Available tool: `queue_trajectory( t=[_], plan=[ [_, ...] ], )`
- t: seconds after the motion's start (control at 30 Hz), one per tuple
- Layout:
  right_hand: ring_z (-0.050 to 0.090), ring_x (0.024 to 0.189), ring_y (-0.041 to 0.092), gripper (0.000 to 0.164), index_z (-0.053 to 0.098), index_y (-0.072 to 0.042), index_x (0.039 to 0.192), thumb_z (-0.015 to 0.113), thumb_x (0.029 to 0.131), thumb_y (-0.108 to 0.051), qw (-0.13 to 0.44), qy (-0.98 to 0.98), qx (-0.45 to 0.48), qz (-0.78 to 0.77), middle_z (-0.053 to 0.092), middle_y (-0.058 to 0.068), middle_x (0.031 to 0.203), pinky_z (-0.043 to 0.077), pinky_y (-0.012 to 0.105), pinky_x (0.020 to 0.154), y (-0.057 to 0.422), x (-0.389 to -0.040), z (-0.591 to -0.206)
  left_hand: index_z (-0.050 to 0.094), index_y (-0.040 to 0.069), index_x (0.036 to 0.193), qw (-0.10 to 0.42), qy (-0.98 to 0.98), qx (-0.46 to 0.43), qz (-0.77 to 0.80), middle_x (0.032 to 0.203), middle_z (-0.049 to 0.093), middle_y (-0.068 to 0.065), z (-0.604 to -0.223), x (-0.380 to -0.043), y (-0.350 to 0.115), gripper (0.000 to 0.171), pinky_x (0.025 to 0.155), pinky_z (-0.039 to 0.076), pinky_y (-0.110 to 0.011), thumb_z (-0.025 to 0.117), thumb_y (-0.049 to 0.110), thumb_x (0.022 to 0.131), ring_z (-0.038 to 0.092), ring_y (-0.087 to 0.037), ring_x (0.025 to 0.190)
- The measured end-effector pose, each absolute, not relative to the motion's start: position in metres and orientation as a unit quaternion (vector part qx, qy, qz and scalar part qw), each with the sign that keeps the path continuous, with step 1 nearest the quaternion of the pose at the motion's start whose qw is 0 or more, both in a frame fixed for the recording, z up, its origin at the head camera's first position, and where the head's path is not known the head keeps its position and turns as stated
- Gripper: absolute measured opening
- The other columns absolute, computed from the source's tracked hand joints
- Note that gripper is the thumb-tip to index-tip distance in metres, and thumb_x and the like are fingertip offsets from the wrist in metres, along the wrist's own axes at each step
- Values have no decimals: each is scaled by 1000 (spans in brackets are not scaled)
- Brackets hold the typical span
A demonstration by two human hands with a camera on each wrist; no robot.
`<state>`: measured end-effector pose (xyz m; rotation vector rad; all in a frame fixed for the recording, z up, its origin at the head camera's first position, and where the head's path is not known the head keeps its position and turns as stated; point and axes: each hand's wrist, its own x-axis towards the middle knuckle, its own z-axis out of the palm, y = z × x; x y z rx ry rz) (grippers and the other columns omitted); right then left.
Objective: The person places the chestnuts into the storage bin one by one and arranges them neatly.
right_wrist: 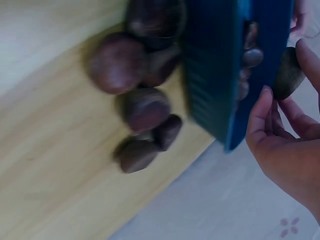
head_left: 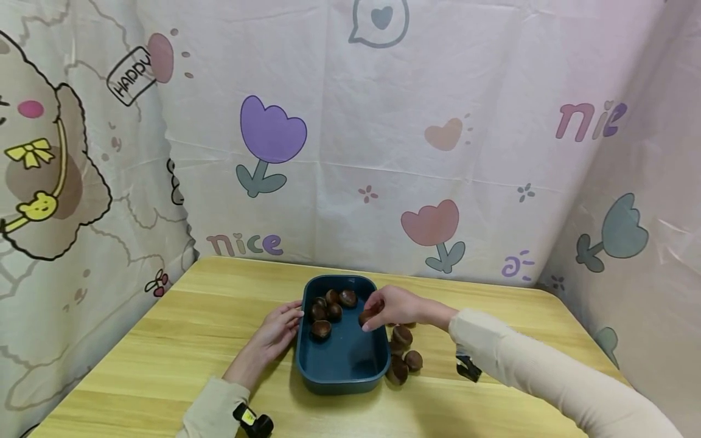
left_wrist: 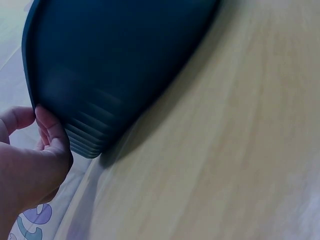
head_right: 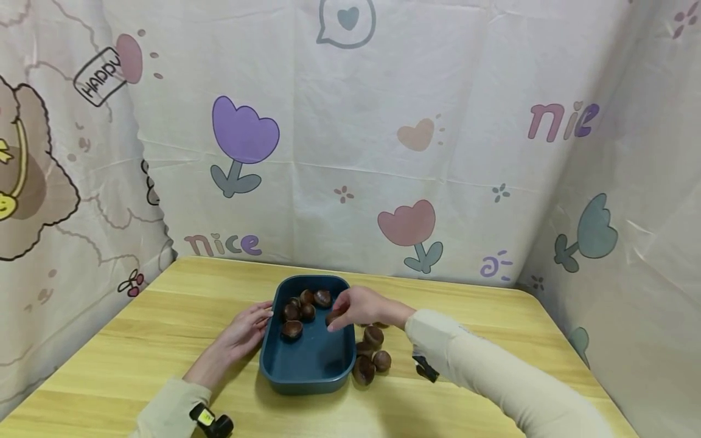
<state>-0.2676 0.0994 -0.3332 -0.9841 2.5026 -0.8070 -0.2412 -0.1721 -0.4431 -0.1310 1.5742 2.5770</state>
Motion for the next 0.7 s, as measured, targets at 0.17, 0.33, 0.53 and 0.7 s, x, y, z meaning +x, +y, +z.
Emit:
queue_trajectory(
  t=[0.17,0.33,0.53,0.7],
  plan=[
    [57,75,10,28,70,-11,103,79,81,-25,194,877,-354,-262,65,-7,86,49,26,70,72,-270,-326,35,-10,132,56,518,-47,852,96,54,-5,-444,-242,-172,39,76,45,-23,42,-6,94,52,-12,84],
    [57,75,7,31,70,-9,104,81,79,-24,211,871,-368,-250,64,-8,85,48,23,68,47,-273,-328,35,-11,133,55,519,-44,852,95,54,-4,-444,-242,-172,40,77,45,-23,43,-6,94,53,-11,83],
    [57,78,8,32,70,-9,107,80,80,-21,227,860,-381,-252,65,-6,88,48,23,70,25,-276,-330,34,-11,133,62,524,-43,849,97,55,-5,-443,-242,-172,40,78,45,-24,42,-5,95,53,-13,85],
    [59,83,8,34,68,-5,111,79,81,-16,247,847,-383,-275,67,-4,93,49,23,77,15,-280,-337,33,-11,133,67,519,-41,851,97,56,-5,-442,-242,-174,39,79,45,-25,41,-5,95,54,-13,85]
  ],
)
